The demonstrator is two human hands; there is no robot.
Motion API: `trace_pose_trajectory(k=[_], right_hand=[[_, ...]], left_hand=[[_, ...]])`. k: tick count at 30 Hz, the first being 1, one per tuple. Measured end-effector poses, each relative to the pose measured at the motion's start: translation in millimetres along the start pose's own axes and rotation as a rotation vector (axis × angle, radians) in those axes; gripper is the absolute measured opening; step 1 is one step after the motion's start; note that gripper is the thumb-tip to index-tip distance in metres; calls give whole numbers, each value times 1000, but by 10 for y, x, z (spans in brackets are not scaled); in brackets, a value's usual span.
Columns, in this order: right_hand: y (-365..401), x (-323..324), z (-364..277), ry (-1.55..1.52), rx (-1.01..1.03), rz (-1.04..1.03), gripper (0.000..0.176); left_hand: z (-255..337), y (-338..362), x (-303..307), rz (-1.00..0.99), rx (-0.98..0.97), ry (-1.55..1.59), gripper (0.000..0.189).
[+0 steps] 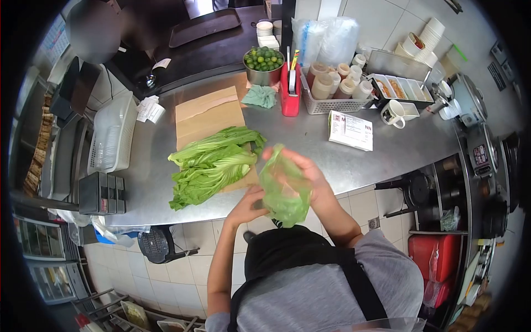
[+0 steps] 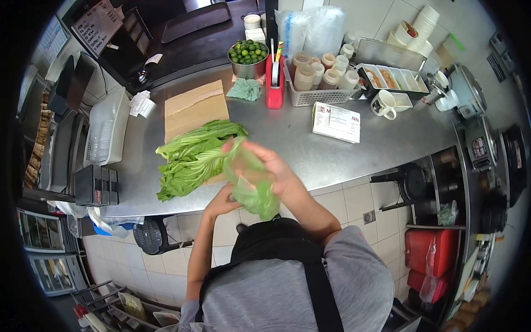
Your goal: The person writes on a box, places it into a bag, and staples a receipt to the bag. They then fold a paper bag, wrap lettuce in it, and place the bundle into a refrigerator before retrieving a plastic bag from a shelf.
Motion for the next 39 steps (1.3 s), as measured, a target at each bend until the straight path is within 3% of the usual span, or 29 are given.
trace_pose_trajectory(k=[2,5,6,9,12,13,14,16,17,18,21,24,26,27,28,30,31,32,33,35,38,39], right_hand=[[121,35,-168,174,167,348,32],[290,217,-180,954,392,641,28],[246,202,61,1243,384,531,26],[142,53,1177,2122,349,175,32],[120,206,1617,1731,100,227,37],[149,373,1571,1713,105,288,38],[151,593,1439,1690,121,353,38],[197,812,633,1907,373,682,33],[243,986,132,1883,475,857,31],[269,899,-332,2188,749,961,33],[435,1755,-1225,2490,522,1395,41],[630,2314,-1142,2282,12,1194,41],[730,2125,-653,2351,185,464,40],[916,1994,-335,2433,191,224,37],[1106,1718,-129,2258,-37,22,35],[1659,1526,-18,2058,-583,-130,41],[1947,1366,-40,2164,-1196,-201,32],[2312,1569,-200,2232,-1410,-40,29],[2470,1559,-367,2250,-1400,147,27],[2364,1319,-513,2424,-1311,158,26],[1746,1198,-139,2512,-894,73,31],[1449,1137,161,2476,-788,-59,32]], left_hand=[[-249,217,63,151,138,373,52],[-598,618,105,411,238,1014,37],[-685,729,85,502,255,1248,35],[-220,1087,-46,428,212,1487,36],[-432,1476,-153,482,195,1384,39],[-355,1583,-193,477,244,1344,39],[-339,1710,-192,515,267,1219,39],[-344,1952,-238,586,300,968,39],[-392,2059,-272,647,303,1015,39],[-462,2182,-293,710,304,1062,39],[-752,2529,-445,935,255,1246,39],[-992,2673,-668,1120,195,1390,34],[-1080,2664,-860,1195,173,1478,32],[-1070,2600,-951,1199,169,1497,31],[-1038,2533,-1032,1208,169,1514,30],[-952,2457,-1150,1213,159,1516,29],[-889,2416,-1189,1207,146,1504,29],[-827,2373,-1227,1203,132,1493,28],[-771,2352,-1257,1227,141,1453,28],[-657,2269,-1271,1201,199,1246,27],[-494,2236,-1155,1183,246,880,26],[-455,2201,-1098,1159,125,742,25]])
Point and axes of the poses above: each hand's wrist, its own y-axis away from the middle knuckle, its own x-axis out of the back of the hand, z = x × y, the point moved 6 cm from there along -y, towards the middle knuckle, and after that the axes turned 9 degrees about y, right-handed, at the moved point
